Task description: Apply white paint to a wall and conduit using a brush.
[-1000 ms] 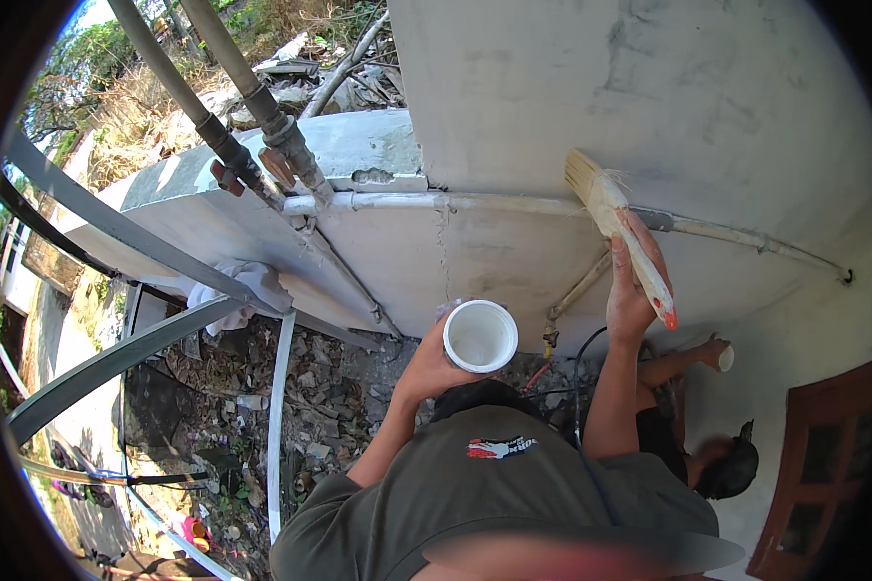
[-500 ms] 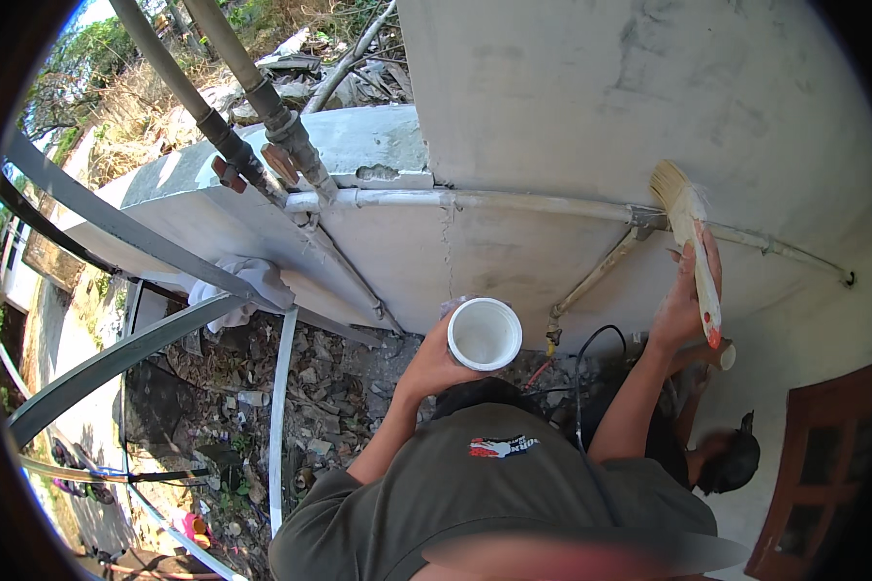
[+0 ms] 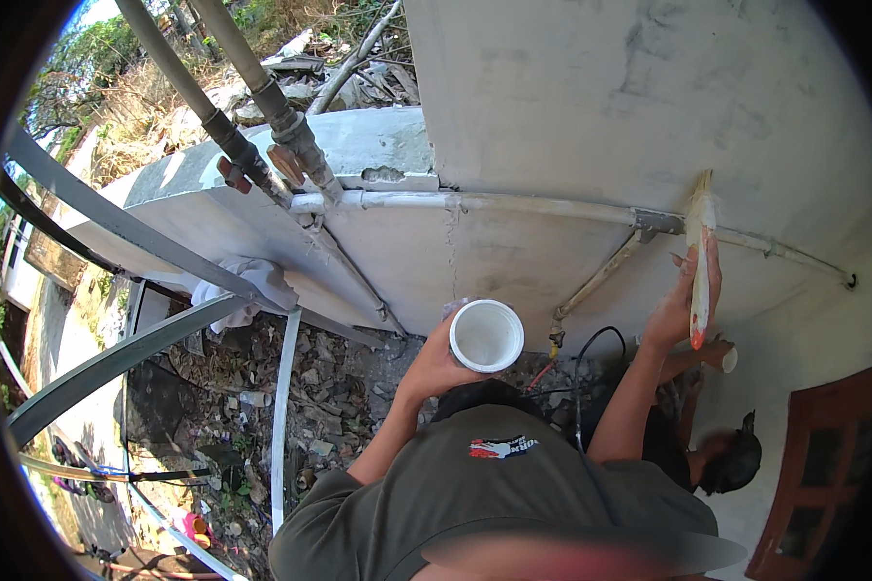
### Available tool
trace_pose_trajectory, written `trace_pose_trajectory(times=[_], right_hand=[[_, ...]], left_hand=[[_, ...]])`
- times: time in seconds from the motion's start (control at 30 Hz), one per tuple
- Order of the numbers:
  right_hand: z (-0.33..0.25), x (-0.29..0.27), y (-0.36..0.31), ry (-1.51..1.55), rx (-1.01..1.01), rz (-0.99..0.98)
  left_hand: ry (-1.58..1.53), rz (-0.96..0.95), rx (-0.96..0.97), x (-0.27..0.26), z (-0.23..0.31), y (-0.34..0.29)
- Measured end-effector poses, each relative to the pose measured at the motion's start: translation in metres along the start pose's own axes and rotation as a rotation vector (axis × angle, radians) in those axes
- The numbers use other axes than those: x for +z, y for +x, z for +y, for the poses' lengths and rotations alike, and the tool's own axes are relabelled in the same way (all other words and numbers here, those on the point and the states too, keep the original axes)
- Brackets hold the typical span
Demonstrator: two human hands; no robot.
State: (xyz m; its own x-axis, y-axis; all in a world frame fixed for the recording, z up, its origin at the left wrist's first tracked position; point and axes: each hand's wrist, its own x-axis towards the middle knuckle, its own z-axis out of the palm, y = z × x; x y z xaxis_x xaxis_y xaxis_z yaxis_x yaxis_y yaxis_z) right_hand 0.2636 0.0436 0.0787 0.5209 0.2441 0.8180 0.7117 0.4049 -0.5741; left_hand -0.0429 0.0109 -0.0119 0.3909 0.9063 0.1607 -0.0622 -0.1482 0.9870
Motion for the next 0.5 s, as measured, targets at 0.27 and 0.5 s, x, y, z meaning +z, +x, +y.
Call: trace_pose_trajectory(times=[0.27,0.5], right_hand=[[-0.026,0.015,-0.011,0.067,0.119,-0.033],[-0.041,0.025,-0.023,0.077,-0.028,-0.156]], left_hand=[[0.028,0.002,-0.007,0.0,0.007,0.001],[0.025,-0.025,-0.026,-0.002,0.003,0.001]])
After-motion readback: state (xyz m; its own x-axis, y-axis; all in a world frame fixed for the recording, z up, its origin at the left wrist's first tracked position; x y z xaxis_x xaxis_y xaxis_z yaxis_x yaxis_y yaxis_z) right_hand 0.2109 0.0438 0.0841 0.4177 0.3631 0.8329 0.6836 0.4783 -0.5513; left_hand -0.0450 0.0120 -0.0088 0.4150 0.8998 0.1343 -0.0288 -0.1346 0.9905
